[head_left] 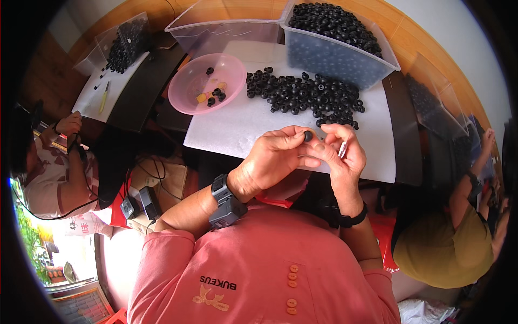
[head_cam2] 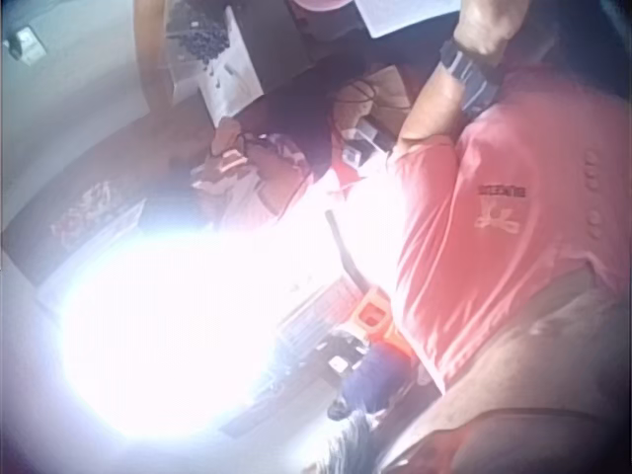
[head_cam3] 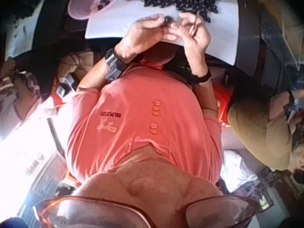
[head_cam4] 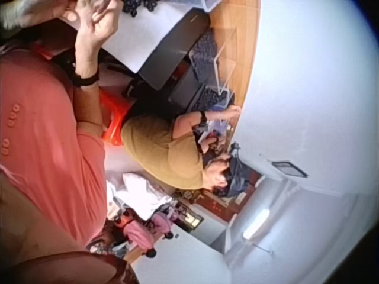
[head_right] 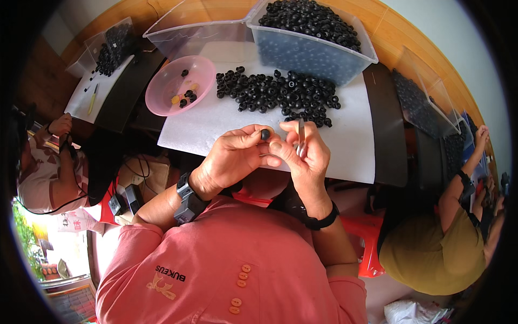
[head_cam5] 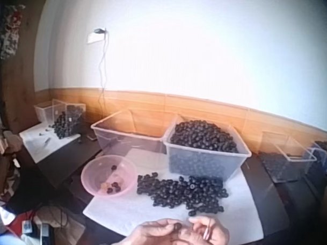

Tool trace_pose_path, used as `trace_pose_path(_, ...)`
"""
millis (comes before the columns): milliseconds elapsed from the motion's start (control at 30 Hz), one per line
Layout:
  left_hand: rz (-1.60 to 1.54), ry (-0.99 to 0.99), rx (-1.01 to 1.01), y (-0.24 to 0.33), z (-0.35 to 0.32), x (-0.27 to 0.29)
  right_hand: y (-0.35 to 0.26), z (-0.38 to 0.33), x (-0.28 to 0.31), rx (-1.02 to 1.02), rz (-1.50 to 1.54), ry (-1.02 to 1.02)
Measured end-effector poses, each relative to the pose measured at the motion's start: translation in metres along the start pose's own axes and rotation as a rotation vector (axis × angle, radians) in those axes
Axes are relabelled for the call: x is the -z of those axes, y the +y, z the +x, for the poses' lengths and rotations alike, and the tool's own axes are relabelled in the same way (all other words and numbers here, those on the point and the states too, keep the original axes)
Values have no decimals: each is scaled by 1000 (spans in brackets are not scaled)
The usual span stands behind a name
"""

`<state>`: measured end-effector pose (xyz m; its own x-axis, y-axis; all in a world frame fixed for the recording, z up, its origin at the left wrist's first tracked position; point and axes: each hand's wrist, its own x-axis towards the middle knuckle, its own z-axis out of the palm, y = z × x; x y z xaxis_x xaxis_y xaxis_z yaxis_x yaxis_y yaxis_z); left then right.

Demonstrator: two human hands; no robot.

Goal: Peeling and sorting small black spherical objects using a small blade.

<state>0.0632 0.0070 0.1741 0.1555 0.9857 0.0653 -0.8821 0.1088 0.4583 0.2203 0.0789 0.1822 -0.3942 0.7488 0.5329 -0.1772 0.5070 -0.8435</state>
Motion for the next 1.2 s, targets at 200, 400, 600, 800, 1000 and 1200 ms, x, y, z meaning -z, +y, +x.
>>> trace_pose_path(200,172,108,49,3,-3,-13,-5,9,2,185,-66,-157)
trace_pose_path(400,271,130,96,11,-6,-5,-9,6,13,-101,-39,-234)
trace_pose_path(600,292,175,6,12,-3,-5,-18,9,21,-368,-21,-151)
trace_pose_path(800,319,193,-12,11,-2,0,-10,-1,13,-226,-7,-92)
trace_pose_path(1000,327,222,-20,13,0,2,-4,-2,10,-168,-203,-85)
trace_pose_path(1200,317,237,-12,12,2,5,5,3,16,-271,54,-90)
